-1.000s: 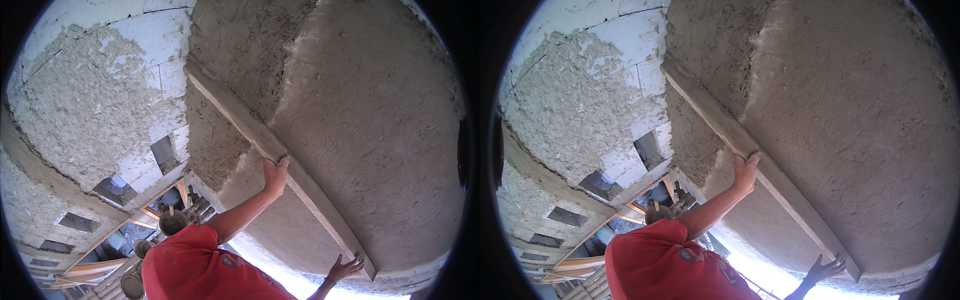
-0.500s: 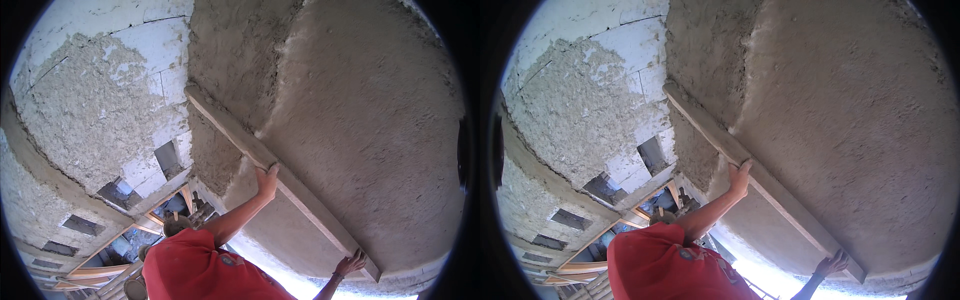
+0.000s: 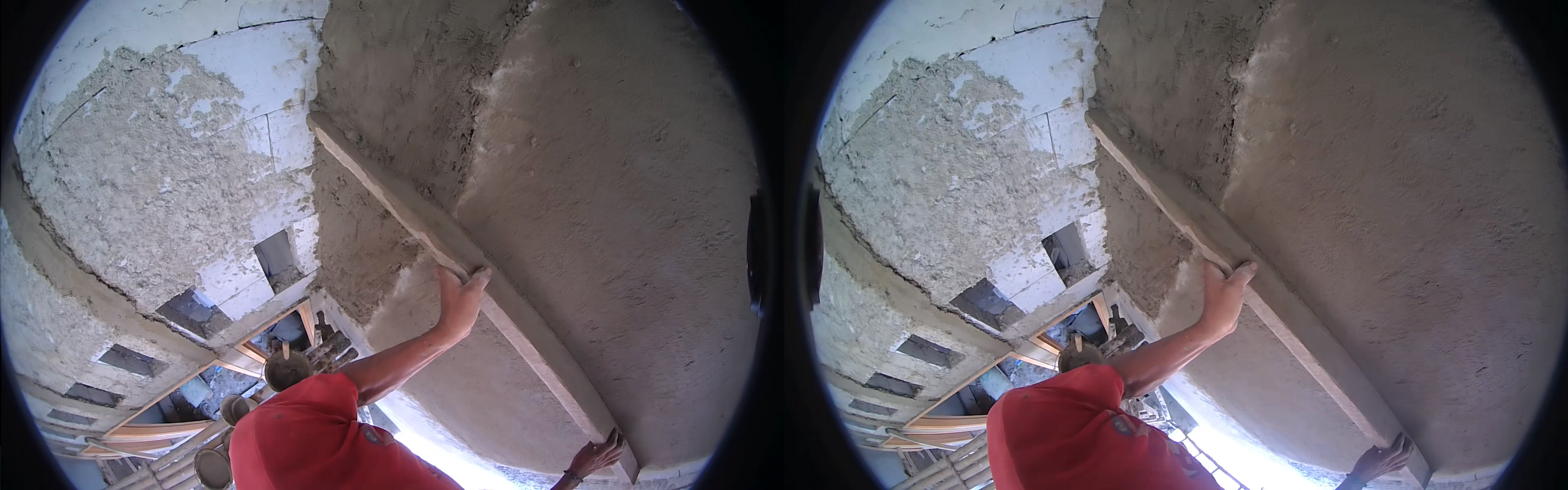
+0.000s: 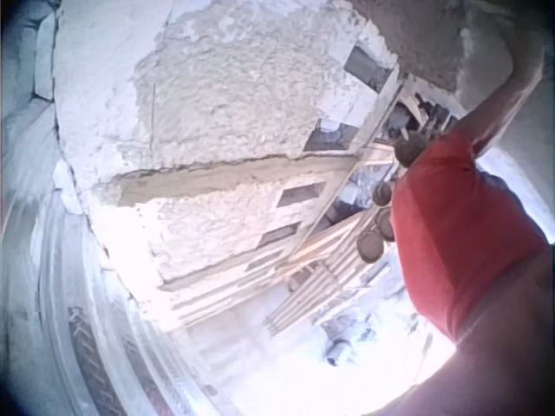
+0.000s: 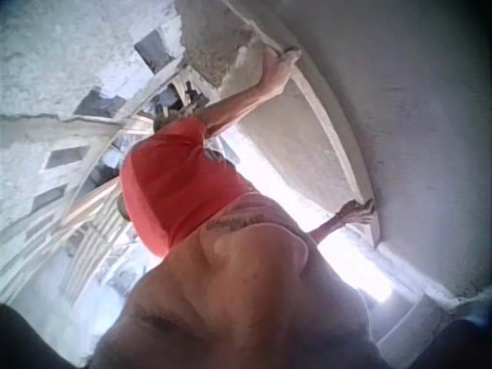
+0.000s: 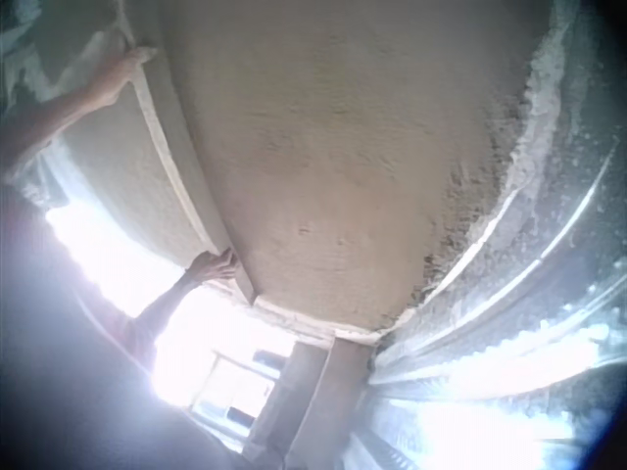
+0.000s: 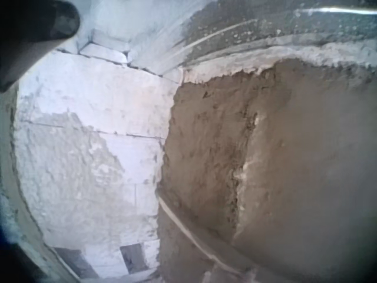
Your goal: The person smooths wet plaster on an interior wall using a long wooden board, occasionally adding more plaster from a bucket with a small trowel.
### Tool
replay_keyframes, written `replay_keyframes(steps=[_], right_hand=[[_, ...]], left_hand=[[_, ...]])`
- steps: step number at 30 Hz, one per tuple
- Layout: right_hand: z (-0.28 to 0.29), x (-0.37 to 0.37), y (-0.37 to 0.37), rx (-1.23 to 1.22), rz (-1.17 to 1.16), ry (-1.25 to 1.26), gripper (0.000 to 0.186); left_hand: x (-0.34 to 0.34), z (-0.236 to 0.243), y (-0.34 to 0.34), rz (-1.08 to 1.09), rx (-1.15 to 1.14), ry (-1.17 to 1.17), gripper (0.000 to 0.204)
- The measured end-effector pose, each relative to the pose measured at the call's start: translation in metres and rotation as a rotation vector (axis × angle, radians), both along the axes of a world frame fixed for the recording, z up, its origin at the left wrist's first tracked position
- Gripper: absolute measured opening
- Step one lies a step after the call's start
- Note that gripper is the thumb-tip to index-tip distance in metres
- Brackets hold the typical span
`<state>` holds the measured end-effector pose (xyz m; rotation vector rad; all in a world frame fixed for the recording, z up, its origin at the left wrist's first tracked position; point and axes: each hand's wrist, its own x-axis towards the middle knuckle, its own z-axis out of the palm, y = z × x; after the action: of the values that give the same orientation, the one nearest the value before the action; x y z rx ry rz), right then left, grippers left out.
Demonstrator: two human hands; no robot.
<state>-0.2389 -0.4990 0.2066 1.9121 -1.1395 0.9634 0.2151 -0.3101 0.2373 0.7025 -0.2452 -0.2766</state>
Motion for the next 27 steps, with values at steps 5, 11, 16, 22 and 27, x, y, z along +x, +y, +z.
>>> replay_keyframes(steps=[5, 11, 16, 22, 27], right_hand=[[-0.004, 0.0, -0.004, -0.017, -0.019, 0.013, 0.06], [-0.002, 0.003, -0.002, 0.027, -0.05, 0.016, 0.057], [0.013, 0.008, 0.003, 0.007, -0.027, 0.004, 0.058], [0.006, 0.0, 0.003, 0.019, -0.023, 0.023, 0.05], [-0.014, -0.012, -0.009, 0.023, -0.026, 0.077, 0.058]], left_hand=[[-0.001, -0.005, 0.0, -0.01, -0.054, 0.001, 0.041], [0.001, -0.004, -0.011, 0.084, -0.014, 0.029, 0.044], [0.003, 0.007, -0.01, 0.085, -0.003, -0.031, 0.046], [-0.001, 0.003, 0.002, -0.006, -0.026, -0.026, 0.046], [-0.007, -0.031, -0.004, 0.037, -0.019, 0.097, 0.045]])
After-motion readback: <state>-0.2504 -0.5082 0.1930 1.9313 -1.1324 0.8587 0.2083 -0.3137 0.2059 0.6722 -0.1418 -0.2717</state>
